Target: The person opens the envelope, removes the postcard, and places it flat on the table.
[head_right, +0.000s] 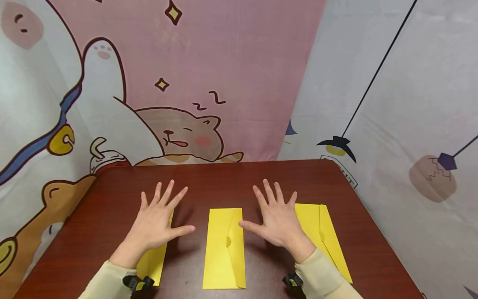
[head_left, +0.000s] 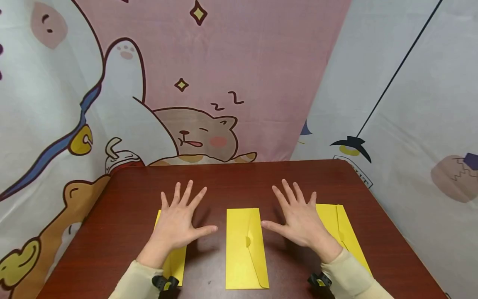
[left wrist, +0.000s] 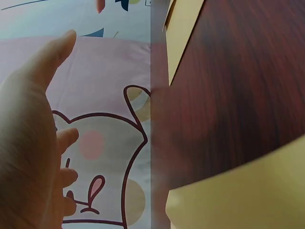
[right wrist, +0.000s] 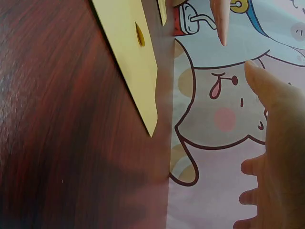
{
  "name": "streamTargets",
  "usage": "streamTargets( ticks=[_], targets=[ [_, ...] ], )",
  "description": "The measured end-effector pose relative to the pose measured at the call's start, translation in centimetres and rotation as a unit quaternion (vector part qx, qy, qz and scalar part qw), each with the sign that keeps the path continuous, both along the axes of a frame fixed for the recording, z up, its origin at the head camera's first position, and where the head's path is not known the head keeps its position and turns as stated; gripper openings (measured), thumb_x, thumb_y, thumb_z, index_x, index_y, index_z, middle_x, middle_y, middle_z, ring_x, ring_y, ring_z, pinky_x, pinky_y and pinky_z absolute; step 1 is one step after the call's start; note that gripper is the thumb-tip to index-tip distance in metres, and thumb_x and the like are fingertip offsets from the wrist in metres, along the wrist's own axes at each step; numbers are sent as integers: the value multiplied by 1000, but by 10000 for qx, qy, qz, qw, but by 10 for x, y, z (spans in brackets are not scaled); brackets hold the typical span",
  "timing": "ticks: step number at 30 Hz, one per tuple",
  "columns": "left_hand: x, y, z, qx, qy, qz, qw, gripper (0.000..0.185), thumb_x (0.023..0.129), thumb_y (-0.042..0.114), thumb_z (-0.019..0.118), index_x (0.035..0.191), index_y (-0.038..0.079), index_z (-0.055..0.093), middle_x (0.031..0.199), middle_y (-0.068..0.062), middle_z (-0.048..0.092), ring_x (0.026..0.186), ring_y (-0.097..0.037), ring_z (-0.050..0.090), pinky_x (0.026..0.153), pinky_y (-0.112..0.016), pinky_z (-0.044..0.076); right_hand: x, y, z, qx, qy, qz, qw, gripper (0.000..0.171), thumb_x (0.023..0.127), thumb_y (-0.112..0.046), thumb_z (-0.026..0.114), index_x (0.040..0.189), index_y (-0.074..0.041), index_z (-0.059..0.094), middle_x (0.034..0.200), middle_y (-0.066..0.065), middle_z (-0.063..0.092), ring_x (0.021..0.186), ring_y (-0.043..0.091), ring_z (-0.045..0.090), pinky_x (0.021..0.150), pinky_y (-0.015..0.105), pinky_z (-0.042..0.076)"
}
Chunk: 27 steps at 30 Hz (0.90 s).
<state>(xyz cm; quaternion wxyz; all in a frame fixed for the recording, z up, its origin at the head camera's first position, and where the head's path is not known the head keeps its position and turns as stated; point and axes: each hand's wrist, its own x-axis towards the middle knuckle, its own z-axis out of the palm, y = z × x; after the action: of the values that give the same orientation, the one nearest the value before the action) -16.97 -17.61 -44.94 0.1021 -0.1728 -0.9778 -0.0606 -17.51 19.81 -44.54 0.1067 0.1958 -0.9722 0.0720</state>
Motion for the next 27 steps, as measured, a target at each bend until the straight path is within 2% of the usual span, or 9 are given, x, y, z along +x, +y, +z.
streamTargets(
  ticks=[8, 14, 19, 27],
  targets=[
    [3, -14, 0, -6, -165, -121, 9998, 115, 77, 100, 43, 170, 37, 18, 177, -11, 4, 159, -46, 1, 114, -82, 5, 4, -11, 0, 4, -65, 92, 9999, 111, 86, -91, 47, 167, -16, 34, 173, 18, 23, 155, 49, 24, 103, 91, 14],
    [8, -26, 1, 24, -146, -118, 9998, 114, 78, 96, 53, 170, 37, 19, 177, -10, 5, 160, -45, 2, 114, -82, 6, 7, -26, 1, -58, -86, 245, 9996, 112, 86, -92, 45, 168, -17, 32, 174, 16, 21, 156, 48, 22, 104, 91, 12],
    [12, -37, 2, 41, -100, -143, 9998, 114, 78, 95, 56, 170, 38, 19, 177, -10, 6, 160, -45, 3, 114, -81, 6, 10, -41, 4, -103, -91, 350, 9993, 113, 86, -93, 43, 168, -17, 32, 174, 15, 20, 157, 46, 21, 105, 90, 12],
    [14, -55, 4, 64, -235, -203, 9995, 115, 78, 90, 63, 170, 37, 20, 177, -10, 6, 159, -46, 4, 113, -82, 8, 8, -66, 7, -68, -147, 502, 9986, 116, 84, -97, 37, 170, -20, 26, 175, 13, 18, 158, 43, 19, 106, 89, 11]
  ],
)
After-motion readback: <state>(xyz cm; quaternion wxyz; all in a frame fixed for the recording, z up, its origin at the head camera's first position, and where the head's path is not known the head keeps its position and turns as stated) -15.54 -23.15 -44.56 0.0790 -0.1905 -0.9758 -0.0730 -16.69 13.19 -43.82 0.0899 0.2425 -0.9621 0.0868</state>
